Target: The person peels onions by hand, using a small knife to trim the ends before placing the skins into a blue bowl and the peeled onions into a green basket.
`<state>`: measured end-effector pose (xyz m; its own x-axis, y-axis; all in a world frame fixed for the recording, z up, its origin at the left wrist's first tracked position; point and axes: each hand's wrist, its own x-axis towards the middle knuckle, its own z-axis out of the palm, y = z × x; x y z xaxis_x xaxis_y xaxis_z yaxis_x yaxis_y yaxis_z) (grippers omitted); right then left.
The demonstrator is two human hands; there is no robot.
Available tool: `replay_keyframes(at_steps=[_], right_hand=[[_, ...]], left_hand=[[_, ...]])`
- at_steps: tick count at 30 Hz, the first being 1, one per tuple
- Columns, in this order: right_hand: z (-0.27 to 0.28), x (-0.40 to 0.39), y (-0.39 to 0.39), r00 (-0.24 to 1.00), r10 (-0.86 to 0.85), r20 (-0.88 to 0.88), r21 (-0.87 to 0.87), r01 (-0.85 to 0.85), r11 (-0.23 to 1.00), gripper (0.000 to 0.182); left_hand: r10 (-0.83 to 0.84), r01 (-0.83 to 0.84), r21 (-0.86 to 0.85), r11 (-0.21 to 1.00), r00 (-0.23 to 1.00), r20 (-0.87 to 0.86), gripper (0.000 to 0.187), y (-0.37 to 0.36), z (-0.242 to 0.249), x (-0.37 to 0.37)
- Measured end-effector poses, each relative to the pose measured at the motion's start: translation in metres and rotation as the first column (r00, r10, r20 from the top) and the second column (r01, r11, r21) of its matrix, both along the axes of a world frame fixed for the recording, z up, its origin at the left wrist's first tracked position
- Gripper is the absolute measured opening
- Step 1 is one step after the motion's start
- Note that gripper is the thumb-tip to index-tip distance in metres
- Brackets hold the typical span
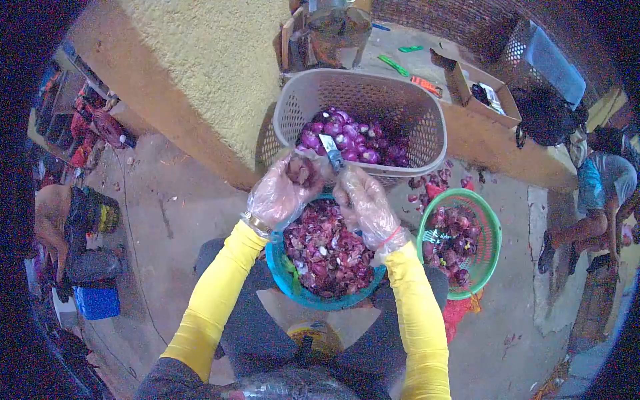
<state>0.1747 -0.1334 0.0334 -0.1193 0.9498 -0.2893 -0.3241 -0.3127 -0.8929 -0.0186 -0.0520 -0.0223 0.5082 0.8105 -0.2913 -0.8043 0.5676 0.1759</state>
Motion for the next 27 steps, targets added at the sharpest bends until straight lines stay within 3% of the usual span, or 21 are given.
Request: replay_keyframes(at_steps=[4, 6, 7, 10, 12, 13, 14, 15, 16, 18, 19, 20, 22, 24, 25, 27], right_hand=[[0.003, 0.001, 0.005, 0.995, 0.017, -0.094, 0.007, -0.016, 1.0, 0.027], [0.006, -0.003, 0.005, 0.958, -0.051, -0.282, 0.095, 0.081, 0.992, 0.033], [0.004, -0.002, 0.005, 0.959, -0.05, -0.28, 0.094, 0.079, 0.992, 0.033], [-0.008, 0.007, 0.007, 0.917, -0.021, -0.397, 0.125, 0.077, 0.989, 0.04], [-0.01, 0.013, 0.011, 0.975, 0.039, -0.219, 0.262, 0.02, 0.965, 0.042], [-0.006, 0.012, 0.012, 0.975, 0.039, -0.217, 0.262, 0.02, 0.965, 0.042], [-0.001, 0.011, 0.014, 0.996, 0.0, 0.088, 0.226, -0.02, 0.974, 0.044], [0.004, 0.009, 0.016, 0.922, -0.031, 0.386, 0.18, -0.043, 0.983, 0.047], [0.004, 0.007, 0.016, 0.921, -0.033, 0.388, 0.181, -0.04, 0.983, 0.047], [0.003, 0.004, 0.019, 0.715, -0.163, 0.68, 0.371, -0.143, 0.917, 0.06], [0.003, 0.001, 0.023, 0.599, -0.305, 0.74, 0.493, -0.175, 0.852, 0.07], [0.006, 0.0, 0.022, 0.597, -0.308, 0.741, 0.494, -0.175, 0.852, 0.07], [0.023, -0.005, 0.018, 0.272, -0.309, 0.911, 0.374, -0.233, 0.898, 0.073], [0.01, -0.001, 0.023, 0.273, -0.402, 0.874, 0.467, -0.243, 0.85, 0.074], [0.012, -0.002, 0.023, 0.271, -0.403, 0.874, 0.469, -0.256, 0.845, 0.073], [0.013, -0.002, 0.022, 0.268, -0.404, 0.875, 0.47, -0.27, 0.84, 0.072]], left_hand=[[-0.032, 0.031, 0.019, 0.999, 0.998, 0.054, 0.025, 0.001, 0.012, 0.009], [0.015, -0.019, 0.089, 0.996, 0.999, 0.035, 0.029, 0.0, 0.009, 0.011], [0.017, -0.02, 0.088, 0.996, 0.999, 0.037, 0.029, 0.0, 0.009, 0.012], [0.042, -0.04, -0.018, 0.999, 0.996, 0.08, 0.033, 0.003, 0.004, 0.011], [-0.02, 0.012, 0.062, 0.998, 0.992, 0.127, 0.035, 0.006, -0.004, 0.004], [-0.02, 0.012, 0.062, 0.998, 0.992, 0.128, 0.035, 0.005, -0.007, 0.002], [-0.018, 0.015, 0.076, 0.997, 0.999, 0.045, 0.033, 0.003, -0.008, 0.0], [-0.018, 0.021, 0.091, 0.996, 0.999, -0.039, 0.032, 0.003, -0.01, 0.0], [-0.02, 0.024, 0.091, 0.996, 0.999, -0.037, 0.032, 0.004, -0.012, 0.003], [-0.045, 0.064, 0.12, 0.991, 0.987, -0.152, 0.027, 0.007, -0.015, 0.009], [-0.046, 0.065, 0.122, 0.99, 0.988, -0.15, 0.027, 0.0, 0.005, 0.013], [-0.076, 0.088, 0.069, 0.994, 0.983, -0.165, 0.027, -0.01, 0.024, 0.017], [-0.109, 0.113, 0.013, 0.994, 0.978, -0.18, 0.028, -0.014, 0.026, 0.017], [-0.244, 0.223, 0.148, 0.963, 0.959, 0.143, 0.032, -0.005, -0.002, 0.014], [-0.207, 0.205, 0.055, 0.977, 0.978, 0.022, 0.032, -0.003, -0.008, 0.016], [-0.208, 0.207, 0.043, 0.977, 0.978, 0.013, 0.03, -0.002, -0.011, 0.016]])
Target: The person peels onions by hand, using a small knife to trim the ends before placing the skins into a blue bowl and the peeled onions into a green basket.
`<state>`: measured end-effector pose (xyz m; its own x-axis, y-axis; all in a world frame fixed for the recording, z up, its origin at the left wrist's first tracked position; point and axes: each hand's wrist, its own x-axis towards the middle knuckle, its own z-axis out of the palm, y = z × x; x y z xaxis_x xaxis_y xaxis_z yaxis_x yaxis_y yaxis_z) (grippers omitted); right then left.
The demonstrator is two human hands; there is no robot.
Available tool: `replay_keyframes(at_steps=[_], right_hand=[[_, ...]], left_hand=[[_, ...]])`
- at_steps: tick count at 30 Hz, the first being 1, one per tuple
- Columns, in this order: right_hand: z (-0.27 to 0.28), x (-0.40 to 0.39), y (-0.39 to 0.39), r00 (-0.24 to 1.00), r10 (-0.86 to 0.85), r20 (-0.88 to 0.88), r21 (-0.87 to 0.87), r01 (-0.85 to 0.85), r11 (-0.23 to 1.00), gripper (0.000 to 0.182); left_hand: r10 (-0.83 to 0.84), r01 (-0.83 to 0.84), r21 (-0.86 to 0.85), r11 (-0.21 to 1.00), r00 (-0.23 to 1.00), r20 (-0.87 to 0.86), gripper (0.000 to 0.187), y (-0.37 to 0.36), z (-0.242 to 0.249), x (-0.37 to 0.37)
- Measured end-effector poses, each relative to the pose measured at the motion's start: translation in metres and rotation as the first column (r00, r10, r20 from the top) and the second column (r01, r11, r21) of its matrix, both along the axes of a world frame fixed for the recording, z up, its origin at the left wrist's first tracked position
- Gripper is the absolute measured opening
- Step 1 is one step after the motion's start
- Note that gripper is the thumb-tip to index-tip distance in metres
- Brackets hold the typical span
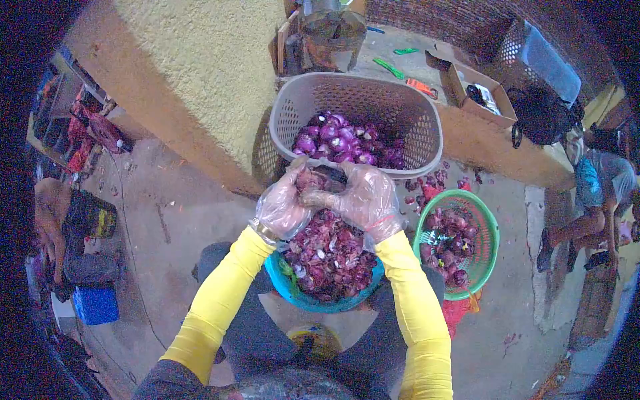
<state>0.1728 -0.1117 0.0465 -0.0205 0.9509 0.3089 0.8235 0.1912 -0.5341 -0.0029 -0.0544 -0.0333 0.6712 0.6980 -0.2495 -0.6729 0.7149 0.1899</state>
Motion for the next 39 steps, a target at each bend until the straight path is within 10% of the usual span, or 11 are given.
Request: replay_keyframes(at_steps=[8, 11, 13, 20, 39], right_hand=[[-0.005, -0.002, 0.001, 0.999, 0.051, 0.004, 0.009, -0.051, 0.999, 0.068], [-0.006, 0.0, 0.001, 0.998, 0.061, -0.01, 0.021, -0.061, 0.998, 0.068], [0.0, -0.001, 0.0, 0.998, 0.042, 0.038, -0.002, -0.042, 0.999, 0.067], [-0.007, 0.003, 0.001, 0.996, 0.087, -0.023, 0.03, -0.087, 0.996, 0.065], [-0.025, 0.002, 0.001, 0.984, 0.09, 0.156, 0.081, -0.103, 0.991, 0.068]], left_hand=[[0.112, -0.113, -0.002, 0.994, 0.987, -0.116, 0.025, -0.01, 0.002, -0.001], [-0.063, 0.056, 0.046, 0.997, 0.985, 0.164, 0.024, -0.008, 0.002, -0.002], [0.082, -0.086, -0.012, 0.996, 0.979, -0.185, 0.023, -0.018, 0.03, 0.004], [0.034, -0.036, -0.053, 0.998, 0.999, -0.036, 0.021, -0.016, 0.018, -0.001], [0.096, -0.048, 0.126, 0.991, 0.906, -0.412, 0.029, -0.024, 0.013, 0.003]])
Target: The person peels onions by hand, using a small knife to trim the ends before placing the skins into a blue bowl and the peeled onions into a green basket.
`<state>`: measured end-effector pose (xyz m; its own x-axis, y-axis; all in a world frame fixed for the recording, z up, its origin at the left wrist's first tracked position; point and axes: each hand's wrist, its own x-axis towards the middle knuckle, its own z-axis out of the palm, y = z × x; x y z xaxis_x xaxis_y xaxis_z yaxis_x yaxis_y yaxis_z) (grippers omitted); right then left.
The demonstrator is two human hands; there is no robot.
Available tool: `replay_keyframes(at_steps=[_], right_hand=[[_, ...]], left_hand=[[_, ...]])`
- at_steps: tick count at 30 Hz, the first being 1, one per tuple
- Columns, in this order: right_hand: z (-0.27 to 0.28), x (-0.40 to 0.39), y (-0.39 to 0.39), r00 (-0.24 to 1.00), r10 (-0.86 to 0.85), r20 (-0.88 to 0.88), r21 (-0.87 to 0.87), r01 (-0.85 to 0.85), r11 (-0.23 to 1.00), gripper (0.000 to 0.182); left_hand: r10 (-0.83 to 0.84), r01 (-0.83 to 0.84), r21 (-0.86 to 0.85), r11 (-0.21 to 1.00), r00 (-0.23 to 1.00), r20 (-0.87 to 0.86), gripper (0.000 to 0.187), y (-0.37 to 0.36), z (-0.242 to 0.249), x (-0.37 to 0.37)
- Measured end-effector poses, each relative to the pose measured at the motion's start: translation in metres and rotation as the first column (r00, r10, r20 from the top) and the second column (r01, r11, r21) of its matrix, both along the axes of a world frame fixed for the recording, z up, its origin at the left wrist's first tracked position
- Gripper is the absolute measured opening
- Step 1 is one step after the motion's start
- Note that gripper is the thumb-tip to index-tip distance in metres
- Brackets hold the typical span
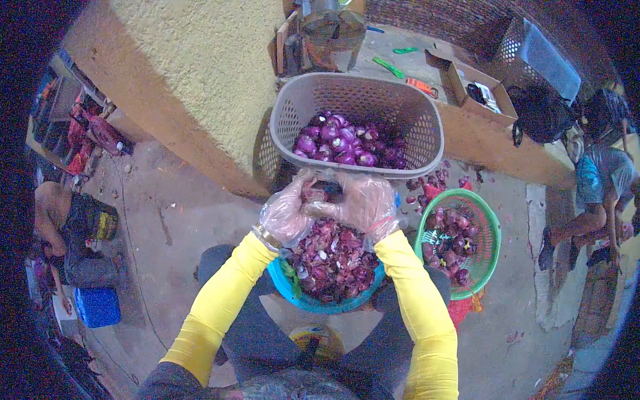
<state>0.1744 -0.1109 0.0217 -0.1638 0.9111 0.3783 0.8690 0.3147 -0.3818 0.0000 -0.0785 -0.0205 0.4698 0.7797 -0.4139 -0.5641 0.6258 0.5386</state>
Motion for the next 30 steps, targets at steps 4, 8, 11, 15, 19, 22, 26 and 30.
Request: replay_keyframes(at_steps=[4, 8, 11, 15, 19, 22, 26, 30], right_hand=[[-0.013, 0.005, 0.002, 0.999, 0.023, -0.024, 0.078, -0.021, 0.997, 0.068], [-0.015, 0.009, 0.001, 1.0, 0.025, 0.018, 0.011, -0.025, 1.0, 0.07], [-0.009, 0.007, -0.001, 0.992, 0.022, 0.124, 0.009, -0.023, 1.0, 0.07], [-0.009, 0.004, -0.003, 0.998, 0.047, 0.051, -0.009, -0.047, 0.999, 0.064], [-0.014, 0.0, -0.002, 1.0, 0.021, -0.012, 0.049, -0.02, 0.999, 0.066], [-0.02, -0.006, -0.002, 1.0, -0.021, -0.022, 0.009, 0.022, 1.0, 0.067], [-0.026, -0.008, 0.002, 0.991, -0.007, -0.135, -0.054, -0.001, 0.999, 0.068], [-0.005, 0.003, 0.006, 0.983, 0.091, -0.16, -0.095, -0.107, 0.99, 0.066]], left_hand=[[-0.151, 0.142, 0.203, 0.969, 0.988, 0.027, 0.047, 0.007, -0.037, -0.009], [-0.207, 0.208, 0.207, 0.956, 0.978, -0.029, 0.053, 0.006, -0.039, -0.014], [0.206, 0.522, 0.687, 0.506, 0.7, -0.684, 0.034, -0.014, -0.007, -0.013], [-0.021, 0.251, 0.534, 0.807, 0.917, -0.399, 0.023, -0.002, -0.051, -0.008], [0.008, -0.015, 0.17, 0.985, 0.999, 0.04, 0.023, 0.004, -0.045, -0.003], [0.131, -0.103, -0.116, 0.988, 0.956, 0.264, 0.025, 0.002, -0.021, 0.001], [0.221, -0.223, -0.006, 0.975, 0.96, 0.169, 0.027, -0.009, -0.002, 0.006], [0.015, -0.027, 0.086, 0.996, 0.989, 0.145, 0.03, 0.0, 0.012, -0.007]])
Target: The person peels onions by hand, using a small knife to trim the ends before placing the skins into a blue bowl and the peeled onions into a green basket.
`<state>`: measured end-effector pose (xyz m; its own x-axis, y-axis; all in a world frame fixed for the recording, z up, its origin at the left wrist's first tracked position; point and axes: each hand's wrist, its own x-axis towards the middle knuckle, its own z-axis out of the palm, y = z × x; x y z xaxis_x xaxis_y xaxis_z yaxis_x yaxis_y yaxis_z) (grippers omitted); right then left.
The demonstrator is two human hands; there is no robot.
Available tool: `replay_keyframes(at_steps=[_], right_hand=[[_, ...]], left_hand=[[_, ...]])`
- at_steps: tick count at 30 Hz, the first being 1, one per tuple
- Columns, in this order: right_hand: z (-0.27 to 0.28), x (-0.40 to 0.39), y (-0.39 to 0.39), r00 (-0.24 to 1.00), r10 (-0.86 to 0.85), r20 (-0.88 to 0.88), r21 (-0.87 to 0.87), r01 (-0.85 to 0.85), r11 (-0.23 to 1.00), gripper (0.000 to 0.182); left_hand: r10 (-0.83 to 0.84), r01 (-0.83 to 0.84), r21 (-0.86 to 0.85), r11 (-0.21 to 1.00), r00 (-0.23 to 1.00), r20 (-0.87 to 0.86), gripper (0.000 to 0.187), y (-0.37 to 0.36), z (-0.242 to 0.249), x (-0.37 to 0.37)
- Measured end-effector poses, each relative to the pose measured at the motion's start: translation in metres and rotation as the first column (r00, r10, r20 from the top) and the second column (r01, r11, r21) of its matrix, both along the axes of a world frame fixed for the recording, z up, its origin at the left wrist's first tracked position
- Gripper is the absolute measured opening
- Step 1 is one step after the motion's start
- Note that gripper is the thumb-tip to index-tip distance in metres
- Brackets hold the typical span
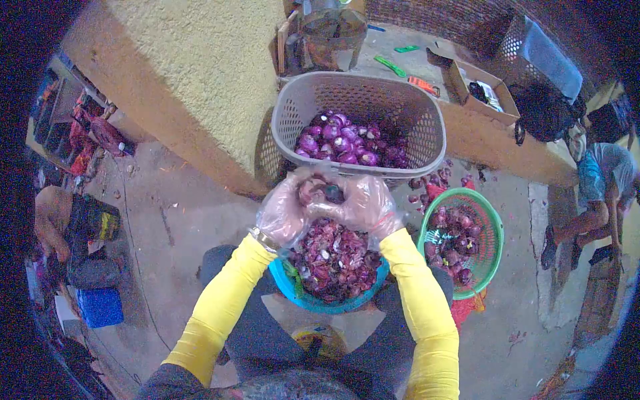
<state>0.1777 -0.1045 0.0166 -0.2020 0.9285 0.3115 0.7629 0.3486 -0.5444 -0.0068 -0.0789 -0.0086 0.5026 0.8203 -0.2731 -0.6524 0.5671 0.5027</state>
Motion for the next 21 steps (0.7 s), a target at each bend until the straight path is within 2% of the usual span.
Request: replay_keyframes(at_steps=[1, 2, 3, 4, 5, 6, 8, 9, 11, 14, 15, 16, 18, 21], right_hand=[[0.002, 0.002, 0.001, 0.995, 0.081, -0.057, 0.03, -0.08, 0.996, 0.067], [0.005, 0.003, 0.002, 0.98, 0.163, -0.111, 0.066, -0.157, 0.985, 0.067], [0.011, 0.004, 0.0, 0.989, 0.146, -0.01, -0.019, -0.146, 0.989, 0.07], [0.011, 0.003, 0.0, 0.989, 0.147, -0.011, -0.019, -0.147, 0.989, 0.07], [0.011, 0.0, -0.001, 0.99, 0.122, 0.068, -0.002, -0.122, 0.993, 0.07], [0.01, -0.003, -0.003, 0.985, 0.094, 0.146, 0.016, -0.098, 0.995, 0.07], [0.003, -0.004, -0.003, 0.981, 0.063, 0.183, 0.02, -0.068, 0.997, 0.069], [-0.001, -0.005, -0.002, 0.975, 0.032, 0.221, 0.028, -0.039, 0.999, 0.069], [-0.004, -0.012, -0.006, 0.981, 0.0, 0.196, 0.037, -0.007, 0.999, 0.068], [-0.015, -0.021, -0.008, 0.99, -0.02, 0.138, 0.116, 0.004, 0.993, 0.066], [-0.017, -0.024, -0.009, 0.993, -0.049, 0.111, 0.094, 0.038, 0.995, 0.066], [-0.021, -0.027, -0.01, 0.993, -0.078, 0.084, 0.07, 0.072, 0.995, 0.066], [-0.03, -0.034, -0.01, 0.994, -0.091, 0.063, 0.034, 0.089, 0.995, 0.068], [-0.025, -0.031, -0.008, 0.997, -0.066, 0.036, -0.008, 0.067, 0.998, 0.07]], left_hand=[[-0.102, 0.112, -0.085, 0.99, 0.989, 0.106, 0.03, 0.004, 0.002, -0.004], [-0.101, 0.11, -0.083, 0.99, 0.989, 0.105, 0.03, 0.008, -0.004, -0.007], [-0.151, 0.164, -0.112, 0.98, 0.982, 0.113, 0.029, 0.012, -0.005, -0.008], [-0.201, 0.217, -0.141, 0.966, 0.972, 0.121, 0.029, 0.013, -0.006, -0.008], [-0.08, 0.09, -0.215, 0.972, 0.995, 0.055, 0.029, 0.004, -0.01, -0.003], [-0.081, 0.091, -0.216, 0.972, 0.995, 0.055, 0.029, 0.002, -0.017, 0.002], [0.051, -0.051, 0.009, 0.999, 0.976, -0.212, 0.028, 0.002, -0.033, 0.007], [0.051, -0.05, 0.009, 0.999, 0.976, -0.212, 0.028, 0.0, -0.027, 0.007], [0.134, -0.143, -0.171, 0.975, 0.989, -0.063, 0.025, -0.006, -0.006, 0.008], [0.185, -0.187, -0.193, 0.963, 0.982, -0.03, 0.025, -0.003, -0.001, 0.007], [0.179, -0.163, -0.205, 0.965, 0.982, 0.063, 0.026, -0.01, 0.018, 0.006], [0.178, -0.162, -0.205, 0.965, 0.982, 0.062, 0.026, -0.009, 0.015, 0.006], [0.279, -0.229, -0.249, 0.941, 0.942, 0.189, 0.024, -0.007, 0.009, 0.007], [0.354, -0.313, -0.305, 0.9, 0.931, 0.091, 0.023, -0.004, 0.014, 0.013]])
